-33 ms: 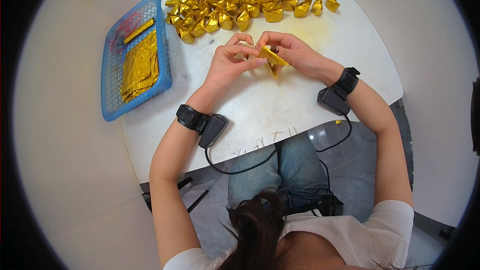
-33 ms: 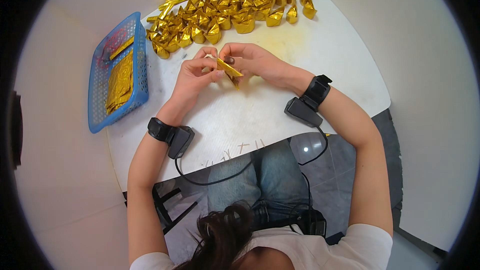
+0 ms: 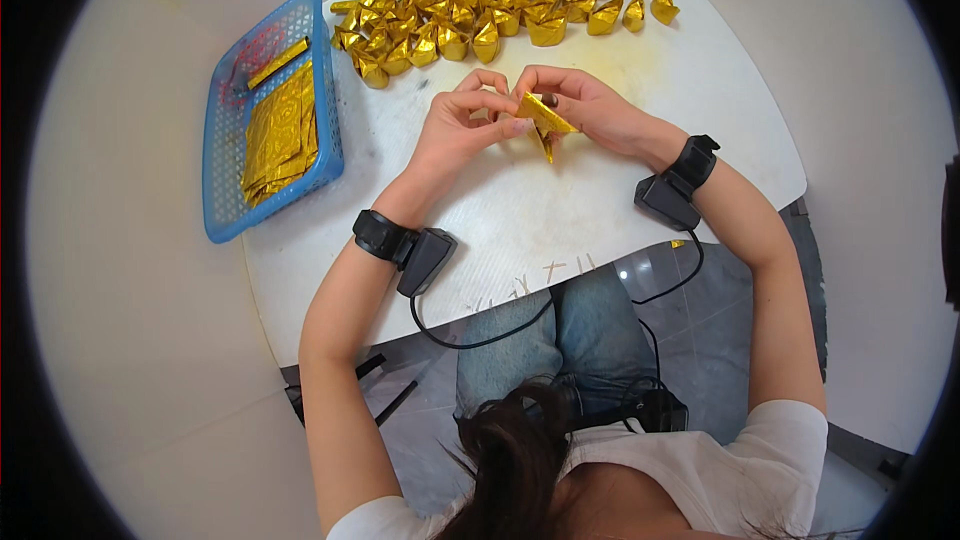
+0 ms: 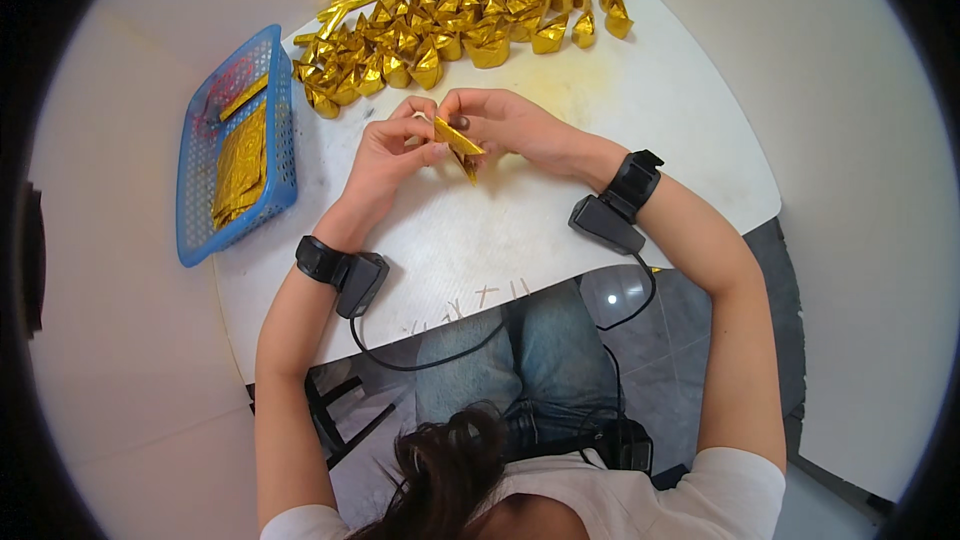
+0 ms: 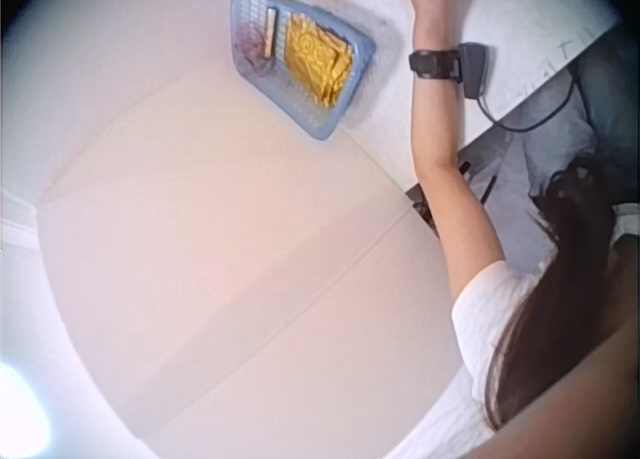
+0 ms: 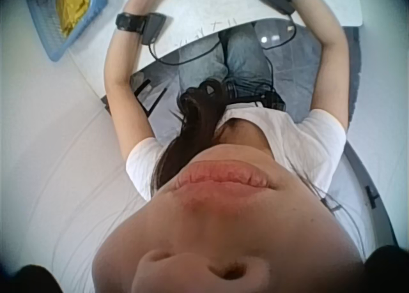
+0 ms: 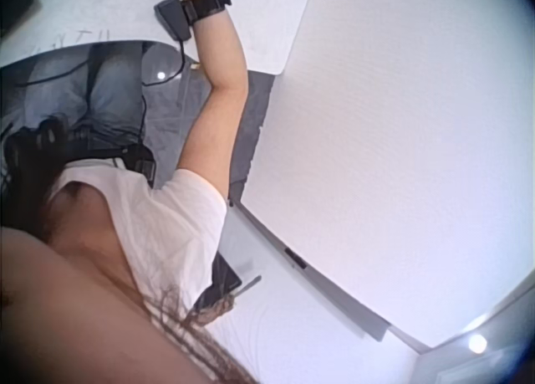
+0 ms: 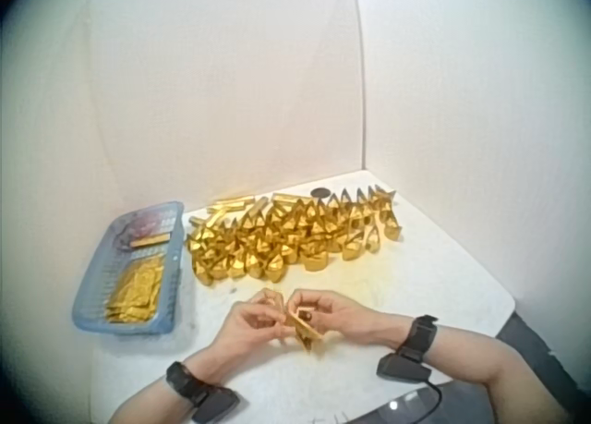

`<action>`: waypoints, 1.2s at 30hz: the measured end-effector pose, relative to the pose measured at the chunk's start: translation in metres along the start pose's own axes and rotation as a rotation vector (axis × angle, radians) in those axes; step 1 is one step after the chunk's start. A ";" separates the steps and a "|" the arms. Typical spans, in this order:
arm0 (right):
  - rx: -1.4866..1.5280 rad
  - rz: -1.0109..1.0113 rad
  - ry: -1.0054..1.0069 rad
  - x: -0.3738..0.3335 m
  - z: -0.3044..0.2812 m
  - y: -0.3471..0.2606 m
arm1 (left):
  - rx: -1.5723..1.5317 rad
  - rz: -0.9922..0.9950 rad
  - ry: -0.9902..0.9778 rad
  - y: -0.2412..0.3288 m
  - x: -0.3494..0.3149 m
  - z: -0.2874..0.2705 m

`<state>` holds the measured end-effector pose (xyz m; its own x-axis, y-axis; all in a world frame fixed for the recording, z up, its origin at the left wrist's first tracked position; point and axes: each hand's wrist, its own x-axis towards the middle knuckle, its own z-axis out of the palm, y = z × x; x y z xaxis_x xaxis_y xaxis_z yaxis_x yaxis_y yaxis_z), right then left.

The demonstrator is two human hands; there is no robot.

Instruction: Folding gold paper into traditional Chinese paper ingots.

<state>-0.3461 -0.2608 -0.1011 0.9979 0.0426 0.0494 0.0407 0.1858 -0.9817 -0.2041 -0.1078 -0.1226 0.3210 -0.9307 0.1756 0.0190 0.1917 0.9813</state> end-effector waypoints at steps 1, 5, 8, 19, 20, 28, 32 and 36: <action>-0.001 -0.001 0.000 0.000 0.001 0.000 | 0.001 0.001 0.000 0.000 0.000 -0.001; 0.046 0.032 -0.033 -0.003 0.000 -0.001 | -0.038 -0.020 -0.051 0.005 0.000 -0.001; 0.050 0.064 -0.013 -0.003 0.000 -0.002 | -0.087 -0.023 -0.058 0.007 -0.002 -0.001; 0.071 -0.025 0.009 -0.003 0.003 -0.005 | -0.072 -0.140 0.033 0.017 -0.004 0.003; 0.060 0.019 0.041 -0.003 0.002 -0.004 | -0.078 -0.144 0.022 0.015 -0.004 0.002; 0.012 0.093 0.094 -0.001 0.002 -0.005 | -0.099 -0.183 -0.010 0.022 -0.002 0.005; 0.012 0.107 0.071 0.000 -0.001 -0.001 | -0.025 -0.183 -0.011 0.019 -0.002 0.005; -0.058 0.137 0.074 0.001 0.002 -0.001 | -0.094 -0.181 0.010 0.016 -0.002 0.002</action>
<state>-0.3457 -0.2594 -0.0996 0.9952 -0.0087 -0.0976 -0.0958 0.1264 -0.9874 -0.2068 -0.1032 -0.1068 0.3140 -0.9494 -0.0047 0.1657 0.0499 0.9849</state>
